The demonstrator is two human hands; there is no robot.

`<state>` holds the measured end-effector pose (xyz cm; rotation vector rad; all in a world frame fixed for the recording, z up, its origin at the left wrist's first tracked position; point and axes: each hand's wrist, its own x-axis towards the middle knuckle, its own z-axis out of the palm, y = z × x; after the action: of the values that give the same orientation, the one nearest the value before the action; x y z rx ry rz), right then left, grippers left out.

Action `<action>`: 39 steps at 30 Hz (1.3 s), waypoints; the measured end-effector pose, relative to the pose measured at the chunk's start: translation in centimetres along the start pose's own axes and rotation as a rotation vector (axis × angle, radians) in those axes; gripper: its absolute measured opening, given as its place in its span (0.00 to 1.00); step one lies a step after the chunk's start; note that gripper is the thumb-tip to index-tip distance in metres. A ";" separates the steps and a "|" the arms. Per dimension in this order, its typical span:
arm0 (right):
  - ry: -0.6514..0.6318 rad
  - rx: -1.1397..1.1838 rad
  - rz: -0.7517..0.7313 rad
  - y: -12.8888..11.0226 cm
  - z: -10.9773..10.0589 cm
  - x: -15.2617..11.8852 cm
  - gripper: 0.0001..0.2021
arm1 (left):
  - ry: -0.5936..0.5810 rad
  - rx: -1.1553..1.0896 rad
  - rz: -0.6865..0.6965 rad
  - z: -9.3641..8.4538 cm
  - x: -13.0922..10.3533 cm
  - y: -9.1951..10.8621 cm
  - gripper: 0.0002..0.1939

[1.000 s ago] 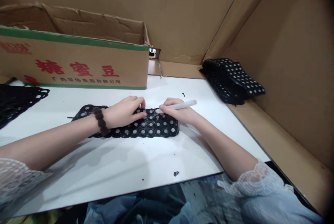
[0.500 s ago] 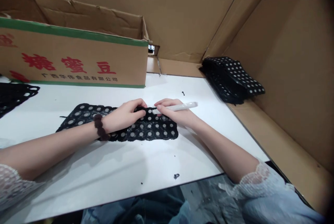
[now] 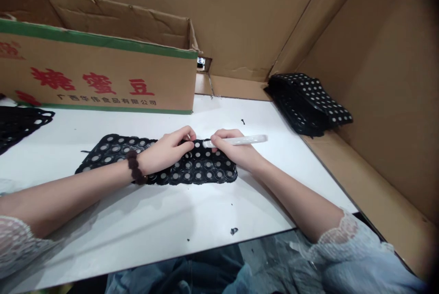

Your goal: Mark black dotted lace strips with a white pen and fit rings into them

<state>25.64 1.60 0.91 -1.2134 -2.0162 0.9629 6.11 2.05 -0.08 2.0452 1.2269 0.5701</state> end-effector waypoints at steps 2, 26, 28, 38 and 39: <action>0.007 -0.063 -0.026 0.1 0.0 0.0 0.17 | -0.017 0.010 0.043 0.0 -0.1 0.0 0.09; 0.038 0.076 0.042 0.4 0.8 0.3 0.19 | -0.195 -0.349 -0.131 -0.4 0.2 0.5 0.10; 0.050 0.063 0.026 0.4 0.9 0.3 0.18 | -0.189 -0.370 -0.136 -0.3 0.1 0.4 0.10; 0.065 -0.078 -0.029 0.3 1.2 0.2 0.17 | -0.139 -0.281 -0.116 0.0 0.4 0.0 0.11; 0.068 -0.129 -0.052 0.3 1.4 0.2 0.18 | -0.120 -0.230 -0.110 0.1 0.4 0.1 0.11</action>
<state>24.63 1.54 -0.11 -1.2375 -2.0717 0.7670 6.36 2.32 -0.05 1.7833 1.1394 0.5038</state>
